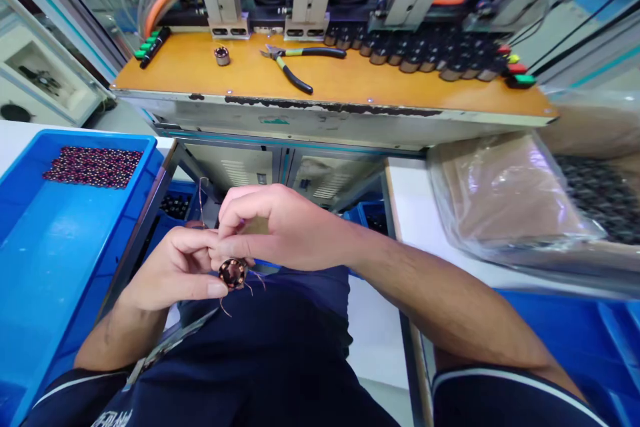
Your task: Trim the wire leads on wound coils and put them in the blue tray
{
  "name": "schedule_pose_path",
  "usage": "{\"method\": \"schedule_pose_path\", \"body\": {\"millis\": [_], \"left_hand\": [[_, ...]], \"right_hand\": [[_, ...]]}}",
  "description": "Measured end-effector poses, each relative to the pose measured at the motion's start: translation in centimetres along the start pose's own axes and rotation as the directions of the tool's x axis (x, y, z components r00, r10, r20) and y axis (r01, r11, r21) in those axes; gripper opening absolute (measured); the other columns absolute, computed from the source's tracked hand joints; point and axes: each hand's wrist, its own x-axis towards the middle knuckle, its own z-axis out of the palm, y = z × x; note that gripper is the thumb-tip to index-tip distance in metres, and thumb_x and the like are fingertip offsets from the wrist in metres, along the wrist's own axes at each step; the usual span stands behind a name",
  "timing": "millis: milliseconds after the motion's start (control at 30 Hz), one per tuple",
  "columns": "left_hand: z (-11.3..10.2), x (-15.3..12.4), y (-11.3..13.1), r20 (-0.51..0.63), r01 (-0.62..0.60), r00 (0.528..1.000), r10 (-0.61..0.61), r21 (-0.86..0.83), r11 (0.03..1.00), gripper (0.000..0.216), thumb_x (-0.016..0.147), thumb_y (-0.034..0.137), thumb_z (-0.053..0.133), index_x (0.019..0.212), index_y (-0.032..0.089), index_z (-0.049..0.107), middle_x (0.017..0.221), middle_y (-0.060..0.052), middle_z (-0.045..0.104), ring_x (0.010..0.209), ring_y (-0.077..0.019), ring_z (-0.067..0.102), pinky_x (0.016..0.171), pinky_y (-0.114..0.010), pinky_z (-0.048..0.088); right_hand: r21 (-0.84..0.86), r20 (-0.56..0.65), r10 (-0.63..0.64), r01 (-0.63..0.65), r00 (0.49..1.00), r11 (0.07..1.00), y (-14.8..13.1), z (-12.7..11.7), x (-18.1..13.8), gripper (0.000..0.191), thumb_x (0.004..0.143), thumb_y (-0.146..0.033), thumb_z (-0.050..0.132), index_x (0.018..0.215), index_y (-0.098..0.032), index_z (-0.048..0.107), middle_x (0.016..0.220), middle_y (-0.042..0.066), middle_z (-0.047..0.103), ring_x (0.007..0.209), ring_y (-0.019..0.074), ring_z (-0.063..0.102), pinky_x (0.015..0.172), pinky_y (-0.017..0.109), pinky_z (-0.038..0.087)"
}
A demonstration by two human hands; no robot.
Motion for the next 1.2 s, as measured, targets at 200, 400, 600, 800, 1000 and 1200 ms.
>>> {"method": "schedule_pose_path", "body": {"millis": [200,400,600,800,1000,1200], "left_hand": [[-0.3,-0.5,-0.3,-0.112,-0.161,0.981,0.159,-0.003,0.987,0.036,0.068,0.009,0.083,0.101,0.02,0.078,0.096,-0.006,0.077,0.077,-0.0131,0.073,0.07,-0.02,0.059],[-0.5,0.1,-0.3,-0.089,-0.369,0.921,0.378,0.101,0.924,0.036,0.068,0.007,0.083,0.101,0.02,0.077,0.101,-0.007,0.074,0.084,-0.0142,0.072,0.072,-0.019,0.059],[-0.6,0.5,-0.4,-0.069,-0.349,0.931,0.359,0.125,0.929,0.036,0.067,0.003,0.081,0.099,0.019,0.078,0.101,-0.007,0.072,0.076,-0.01,0.069,0.067,-0.016,0.058],[-0.9,0.1,-0.7,-0.076,-0.29,0.953,0.292,0.042,0.956,0.033,0.067,0.006,0.083,0.097,0.018,0.077,0.1,-0.007,0.071,0.074,-0.0106,0.07,0.067,-0.018,0.059],[-1.3,0.2,-1.4,-0.043,-0.266,0.964,0.263,-0.125,0.956,0.035,0.065,0.007,0.085,0.095,0.021,0.076,0.1,-0.005,0.071,0.071,-0.0104,0.07,0.066,-0.019,0.06],[-1.3,0.7,-1.7,-0.017,-0.315,0.949,0.316,-0.143,0.938,0.045,0.058,0.007,0.089,0.098,0.024,0.077,0.098,-0.003,0.068,0.074,-0.0082,0.067,0.067,-0.016,0.058]], "right_hand": [[-0.015,-0.229,0.147,-0.154,0.962,0.988,-0.3,1.1,-0.9,0.02,0.09,-0.022,0.063,0.072,-0.015,0.06,0.078,0.0,0.06,0.068,0.0077,0.054,0.062,0.02,0.042],[0.051,-0.219,0.303,-0.3,0.927,0.953,-1.6,1.2,-2.1,0.022,0.089,-0.028,0.063,0.07,-0.016,0.06,0.073,-0.001,0.059,0.064,0.0075,0.051,0.057,0.02,0.04],[0.043,-0.148,0.406,-0.404,0.902,0.914,-2.1,1.2,-1.7,0.012,0.086,-0.024,0.064,0.077,-0.018,0.067,0.058,-0.006,0.054,0.05,0.0042,0.042,0.044,0.018,0.028],[-0.115,-0.123,0.364,-0.377,0.923,0.919,-2.1,1.2,-1.3,0.018,0.09,-0.022,0.06,0.073,-0.018,0.066,0.061,-0.006,0.056,0.052,0.0034,0.044,0.047,0.016,0.031],[-0.035,-0.084,0.26,-0.264,0.962,0.964,-1.6,1.6,-1.5,0.017,0.093,-0.02,0.057,0.077,-0.016,0.062,0.069,-0.005,0.059,0.058,0.0031,0.048,0.051,0.015,0.034],[0.028,-0.099,0.162,-0.16,0.982,0.987,-1.2,2.1,-1.8,0.017,0.094,-0.016,0.056,0.078,-0.014,0.059,0.07,-0.003,0.056,0.062,0.004,0.05,0.056,0.016,0.038]]}}
